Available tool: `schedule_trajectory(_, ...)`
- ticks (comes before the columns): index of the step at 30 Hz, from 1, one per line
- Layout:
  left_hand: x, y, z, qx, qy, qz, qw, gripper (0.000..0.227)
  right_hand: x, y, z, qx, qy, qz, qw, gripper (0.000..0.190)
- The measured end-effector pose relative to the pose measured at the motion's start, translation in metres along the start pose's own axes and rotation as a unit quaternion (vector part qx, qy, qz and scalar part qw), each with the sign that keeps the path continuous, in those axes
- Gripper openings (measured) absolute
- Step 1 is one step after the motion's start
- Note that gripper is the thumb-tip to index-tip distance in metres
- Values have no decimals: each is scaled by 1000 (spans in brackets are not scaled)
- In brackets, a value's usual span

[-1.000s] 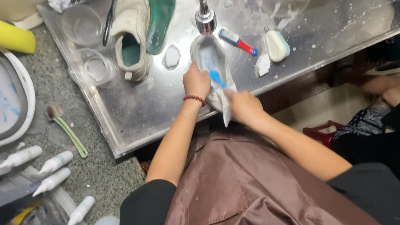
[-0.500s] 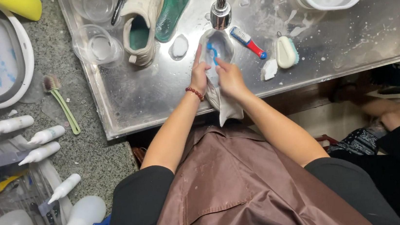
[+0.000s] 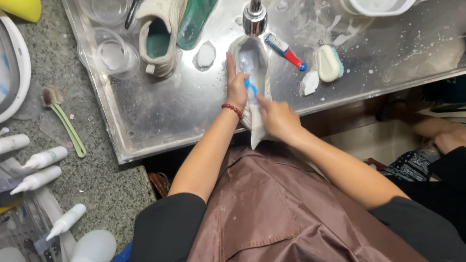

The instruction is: Cleaning a white sneaker with a brush and soapy water in a sink.

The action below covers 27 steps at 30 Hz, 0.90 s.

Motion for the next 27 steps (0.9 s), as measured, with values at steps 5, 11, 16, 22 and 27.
schedule_trajectory(5, 0, 22, 2, -71, -44, -1, 996, 83, 20, 36, 34, -240, -56, -29, 969, 56)
schedule_trajectory(11, 2, 33, -11, -95, -97, -8, 991, 77, 1, 32, 32, -335, -4, -14, 942, 56)
schedule_trajectory(16, 6, 54, -8, -95, -98, -22, 990, 75, 3, 38, 30, -346, -97, 1, 933, 52)
schedule_trajectory(22, -15, -2, -10, 8, -151, 49, 987, 67, 11, 35, 33, -397, -38, 2, 917, 51)
schedule_trajectory(27, -4, 29, -4, 262, -227, -71, 935, 50, -9, 22, 28, -419, 35, -25, 907, 61)
Point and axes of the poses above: each hand's wrist, its own x-axis towards the middle knuckle, its own z-axis out of the back of the hand, y = z × x, the point moved 3 cm from there along x, towards the middle knuckle, and after that the axes turned 5 degrees about -z, right-handed, at the moved point
